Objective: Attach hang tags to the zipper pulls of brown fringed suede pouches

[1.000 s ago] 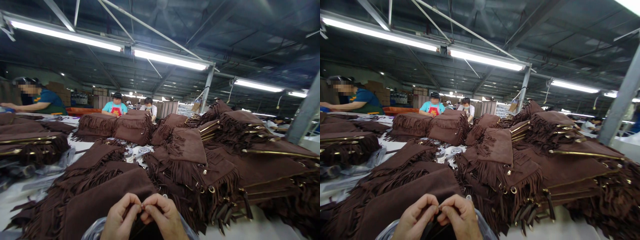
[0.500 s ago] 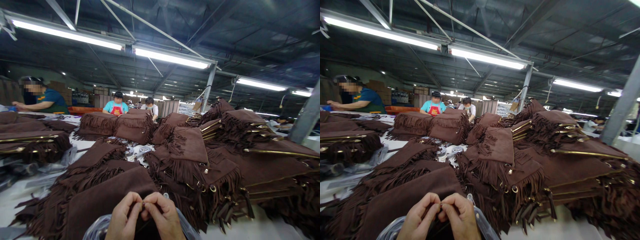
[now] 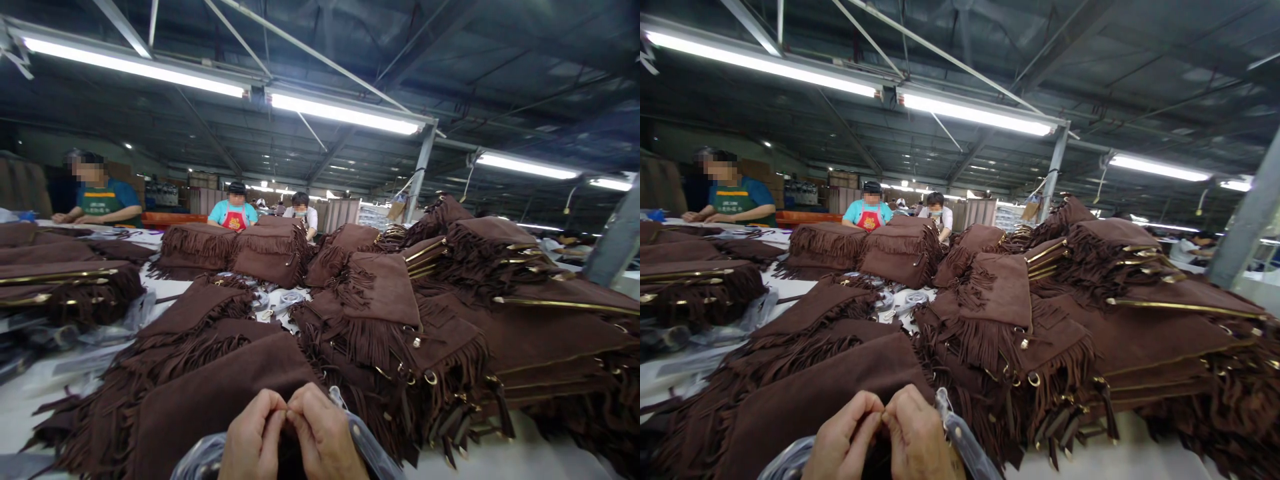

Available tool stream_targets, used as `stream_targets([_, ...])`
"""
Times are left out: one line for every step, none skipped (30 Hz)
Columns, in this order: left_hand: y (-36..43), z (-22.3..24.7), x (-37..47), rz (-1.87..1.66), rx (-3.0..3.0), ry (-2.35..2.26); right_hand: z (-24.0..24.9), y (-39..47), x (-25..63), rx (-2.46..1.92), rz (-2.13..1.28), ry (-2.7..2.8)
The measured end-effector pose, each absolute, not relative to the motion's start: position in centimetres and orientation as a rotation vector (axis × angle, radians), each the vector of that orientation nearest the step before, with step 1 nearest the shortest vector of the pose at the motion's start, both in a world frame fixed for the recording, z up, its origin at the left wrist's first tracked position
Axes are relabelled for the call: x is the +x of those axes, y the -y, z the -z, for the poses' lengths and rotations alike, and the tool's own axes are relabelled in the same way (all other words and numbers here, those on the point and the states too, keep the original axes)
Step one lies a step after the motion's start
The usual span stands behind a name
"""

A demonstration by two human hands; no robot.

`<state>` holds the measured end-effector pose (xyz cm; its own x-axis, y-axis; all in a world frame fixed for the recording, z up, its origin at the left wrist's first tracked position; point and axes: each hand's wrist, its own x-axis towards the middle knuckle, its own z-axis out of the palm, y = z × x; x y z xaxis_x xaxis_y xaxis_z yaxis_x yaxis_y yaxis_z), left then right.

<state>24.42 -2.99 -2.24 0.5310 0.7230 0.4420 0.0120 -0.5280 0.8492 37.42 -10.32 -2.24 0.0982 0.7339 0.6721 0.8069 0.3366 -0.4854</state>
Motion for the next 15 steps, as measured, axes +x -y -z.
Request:
stream_targets([2.9,2.2,24.4,-1.058,1.907,-0.607,2.1,10.3,37.3,-1.407,0.085,1.640])
stream_targets([2.8,2.2,24.4,-1.065,1.886,-0.616,1.9,10.2,37.2,-1.399,0.068,1.625])
stream_targets([2.8,2.1,24.5,-1.066,1.861,-0.621,1.8,10.2,37.1,-1.386,0.049,1.604])
stream_targets([2.7,2.0,24.5,-1.061,1.838,-0.619,1.6,10.1,37.1,-1.375,0.031,1.584])
stream_targets([2.7,1.9,24.5,-1.055,1.820,-0.614,1.6,10.0,37.1,-1.367,0.017,1.575])
stream_targets([2.7,1.9,24.4,-1.051,1.806,-0.604,1.6,10.0,37.1,-1.356,0.005,1.578])
stream_targets([2.7,1.8,24.4,-1.051,1.801,-0.591,1.6,9.9,37.1,-1.341,-0.003,1.590])
stream_targets([2.7,1.8,24.3,-1.059,1.802,-0.576,1.7,9.9,37.2,-1.327,-0.013,1.608])
stream_targets([2.7,1.8,24.2,-1.064,1.809,-0.560,1.7,9.8,37.3,-1.317,-0.027,1.625])
stream_targets([2.7,1.8,24.2,-1.060,1.815,-0.543,1.6,9.8,37.4,-1.316,-0.050,1.635])
stream_targets([2.6,1.8,24.2,-1.042,1.817,-0.529,1.5,9.9,37.5,-1.321,-0.074,1.639])
stream_targets([2.6,1.6,24.2,-1.024,1.805,-0.523,1.2,10.0,37.6,-1.328,-0.084,1.641])
stream_targets([2.5,1.4,24.2,-1.007,1.779,-0.521,0.8,10.2,37.6,-1.337,-0.065,1.642])
stream_targets([2.4,1.0,24.1,-0.993,1.744,-0.525,0.4,10.5,37.6,-1.347,-0.007,1.638])
stream_targets([2.3,0.4,23.9,-0.978,1.716,-0.534,-0.1,10.8,37.4,-1.352,0.086,1.638])
